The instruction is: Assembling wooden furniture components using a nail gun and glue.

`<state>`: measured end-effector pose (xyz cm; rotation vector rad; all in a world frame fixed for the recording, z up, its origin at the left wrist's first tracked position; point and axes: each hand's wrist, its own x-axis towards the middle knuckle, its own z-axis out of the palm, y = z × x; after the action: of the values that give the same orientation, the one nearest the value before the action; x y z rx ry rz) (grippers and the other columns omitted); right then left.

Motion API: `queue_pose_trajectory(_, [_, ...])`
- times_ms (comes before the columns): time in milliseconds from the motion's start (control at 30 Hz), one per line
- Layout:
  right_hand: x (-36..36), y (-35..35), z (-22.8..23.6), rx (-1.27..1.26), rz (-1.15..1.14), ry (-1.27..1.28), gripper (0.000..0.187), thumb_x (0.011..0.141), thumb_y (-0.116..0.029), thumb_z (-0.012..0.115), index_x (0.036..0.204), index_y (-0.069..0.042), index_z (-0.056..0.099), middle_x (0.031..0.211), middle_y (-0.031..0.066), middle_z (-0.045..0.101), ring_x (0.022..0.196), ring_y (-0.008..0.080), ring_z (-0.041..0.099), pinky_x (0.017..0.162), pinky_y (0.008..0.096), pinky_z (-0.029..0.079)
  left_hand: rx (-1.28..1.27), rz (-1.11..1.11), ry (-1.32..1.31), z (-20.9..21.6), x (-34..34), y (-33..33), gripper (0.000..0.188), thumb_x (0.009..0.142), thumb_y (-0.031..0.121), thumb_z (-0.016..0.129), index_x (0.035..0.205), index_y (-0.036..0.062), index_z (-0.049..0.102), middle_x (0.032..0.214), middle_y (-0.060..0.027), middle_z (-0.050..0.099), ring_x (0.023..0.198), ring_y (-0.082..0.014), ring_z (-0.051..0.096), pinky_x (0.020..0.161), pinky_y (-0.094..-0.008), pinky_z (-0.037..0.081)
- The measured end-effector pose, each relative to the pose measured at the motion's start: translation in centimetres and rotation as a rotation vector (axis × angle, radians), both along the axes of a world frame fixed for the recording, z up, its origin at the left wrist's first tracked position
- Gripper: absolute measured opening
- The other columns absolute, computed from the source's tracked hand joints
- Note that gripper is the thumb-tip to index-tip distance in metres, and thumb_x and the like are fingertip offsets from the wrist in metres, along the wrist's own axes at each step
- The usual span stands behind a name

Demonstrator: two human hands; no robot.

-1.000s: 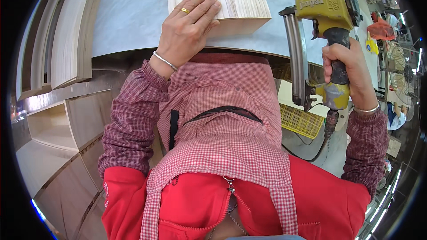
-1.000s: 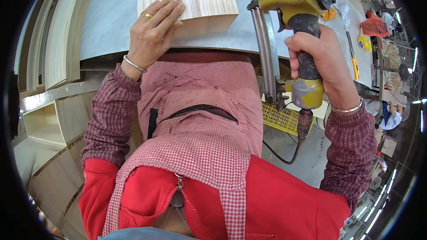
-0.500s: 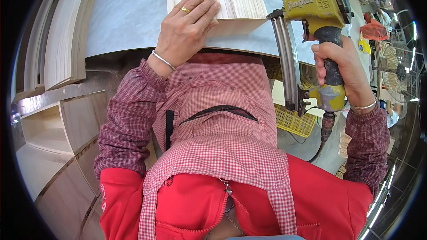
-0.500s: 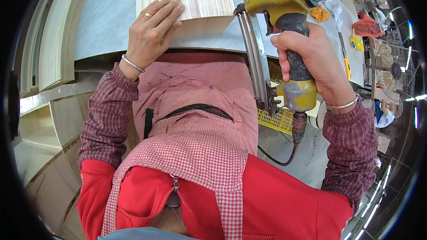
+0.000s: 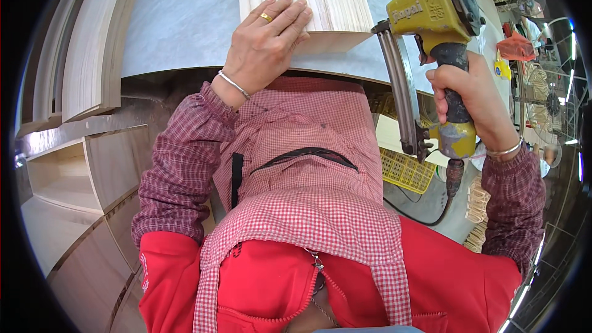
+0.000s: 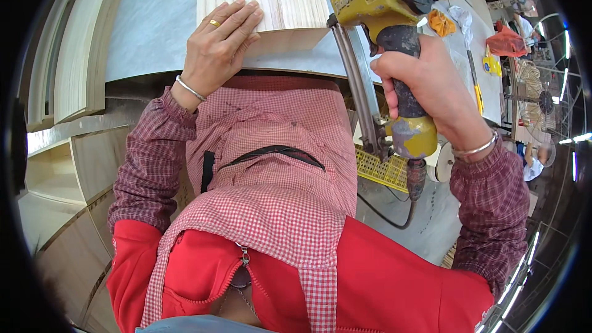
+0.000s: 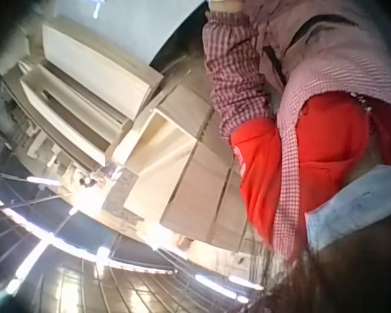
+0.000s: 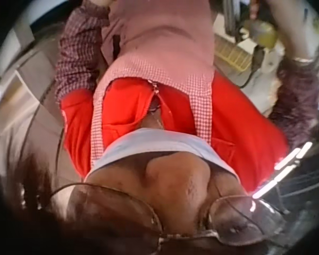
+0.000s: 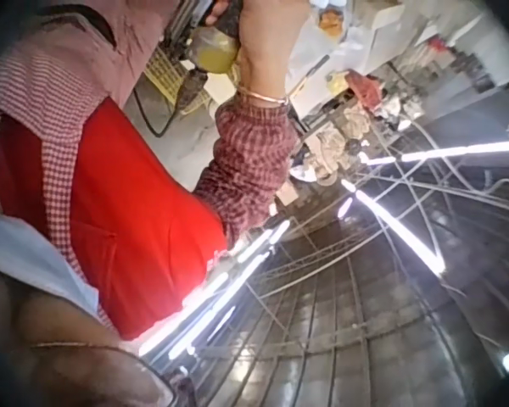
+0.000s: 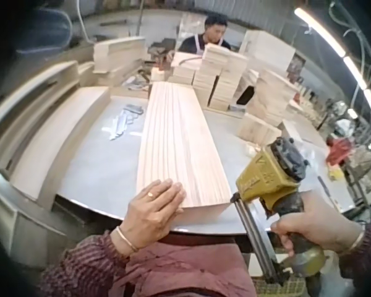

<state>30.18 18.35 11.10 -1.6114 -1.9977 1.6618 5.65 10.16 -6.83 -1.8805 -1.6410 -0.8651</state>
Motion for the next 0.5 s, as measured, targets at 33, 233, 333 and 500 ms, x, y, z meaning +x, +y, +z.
queue_pose_trajectory(33, [0.0,-0.3,0.0,-0.003,0.0,0.024,0.015,0.076,-0.014,0.059,0.078,0.001,0.055,0.056,0.0053,0.054,0.04,0.0107,0.046,0.04,0.0213,0.041,0.004,-0.001,0.001,0.1,0.1,0.1,0.026,0.082,0.018,0.067,0.106,0.0092,0.068,0.116,-0.0009,0.065,0.111,-0.017,0.06,0.101,-0.0318,0.045])
queue_pose_trajectory(233, [-1.0,-1.0,0.3,-0.03,0.009,0.086,0.015,0.077,-0.013,0.059,0.076,0.001,0.056,0.055,0.0056,0.054,0.04,0.0108,0.047,0.04,0.0211,0.041,0.018,-0.007,0.0,0.5,1.1,0.8,0.025,0.082,0.018,0.066,0.106,0.009,0.067,0.115,-0.0002,0.064,0.11,-0.017,0.059,0.101,-0.0319,0.044])
queue_pose_trajectory(333, [-1.0,-1.0,0.5,-0.038,0.019,0.089,0.015,0.077,-0.013,0.059,0.076,0.001,0.056,0.055,0.0057,0.055,0.04,0.0109,0.047,0.04,0.0209,0.042,0.026,-0.011,-0.004,0.7,1.4,1.1,0.025,0.083,0.019,0.065,0.106,0.009,0.067,0.115,-0.0002,0.064,0.11,-0.0171,0.059,0.101,-0.0319,0.044])
queue_pose_trajectory(500, [-1.2,-1.0,0.5,-0.052,0.032,0.082,0.015,0.077,-0.013,0.059,0.076,0.001,0.056,0.055,0.0058,0.055,0.04,0.011,0.048,0.04,0.0206,0.042,0.034,-0.023,-0.014,0.6,1.6,1.2,0.024,0.083,0.019,0.065,0.105,0.009,0.067,0.115,-0.0008,0.064,0.11,-0.0172,0.059,0.101,-0.0317,0.044])
